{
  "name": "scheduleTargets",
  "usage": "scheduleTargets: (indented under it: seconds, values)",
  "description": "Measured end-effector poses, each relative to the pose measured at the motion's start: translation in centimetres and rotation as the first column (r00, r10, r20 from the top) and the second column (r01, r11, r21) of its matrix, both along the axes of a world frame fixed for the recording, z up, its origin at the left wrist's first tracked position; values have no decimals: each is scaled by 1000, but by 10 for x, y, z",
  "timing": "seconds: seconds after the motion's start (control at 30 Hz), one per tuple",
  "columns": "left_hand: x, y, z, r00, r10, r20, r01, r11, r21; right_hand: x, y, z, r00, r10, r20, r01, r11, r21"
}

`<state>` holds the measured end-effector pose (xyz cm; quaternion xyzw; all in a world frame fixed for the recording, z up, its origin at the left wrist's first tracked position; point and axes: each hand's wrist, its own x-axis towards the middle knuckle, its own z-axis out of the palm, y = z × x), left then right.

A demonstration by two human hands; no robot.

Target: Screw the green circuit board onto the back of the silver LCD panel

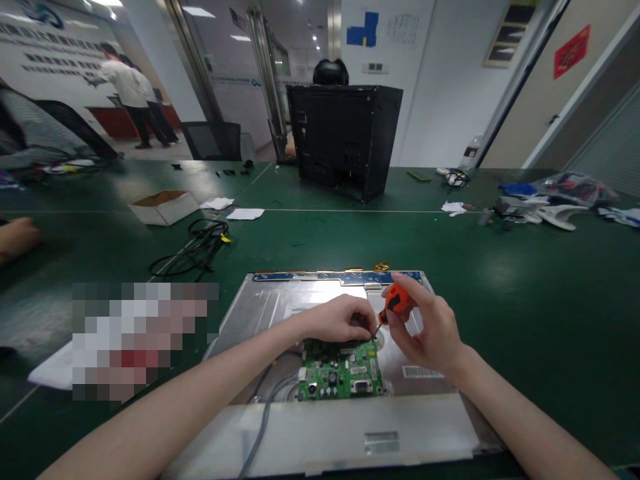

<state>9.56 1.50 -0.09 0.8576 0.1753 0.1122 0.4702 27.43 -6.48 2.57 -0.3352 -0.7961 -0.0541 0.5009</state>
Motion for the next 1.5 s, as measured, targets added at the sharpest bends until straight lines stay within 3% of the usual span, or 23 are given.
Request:
scheduleTargets:
  seconds: [0.4, 0.67, 1.1, 1.5]
  values:
    - [0, 0, 5, 1000, 8, 6, -8, 1000, 16, 0, 2, -4, 999, -51, 9, 50, 997, 54]
    - [0, 0, 3, 1000, -12, 10, 11, 1000, 3, 2, -1, 2, 997, 70, -12, -70, 997, -24]
    - [-1, 0, 2, 1000, -2, -13, 3, 999, 46, 0, 2, -2, 999, -47, -5, 47, 998, 52]
    - [0, 0, 3, 1000, 2, -8, -1, 1000, 17, 1, -2, 4, 999, 46, 2, -46, 999, -20]
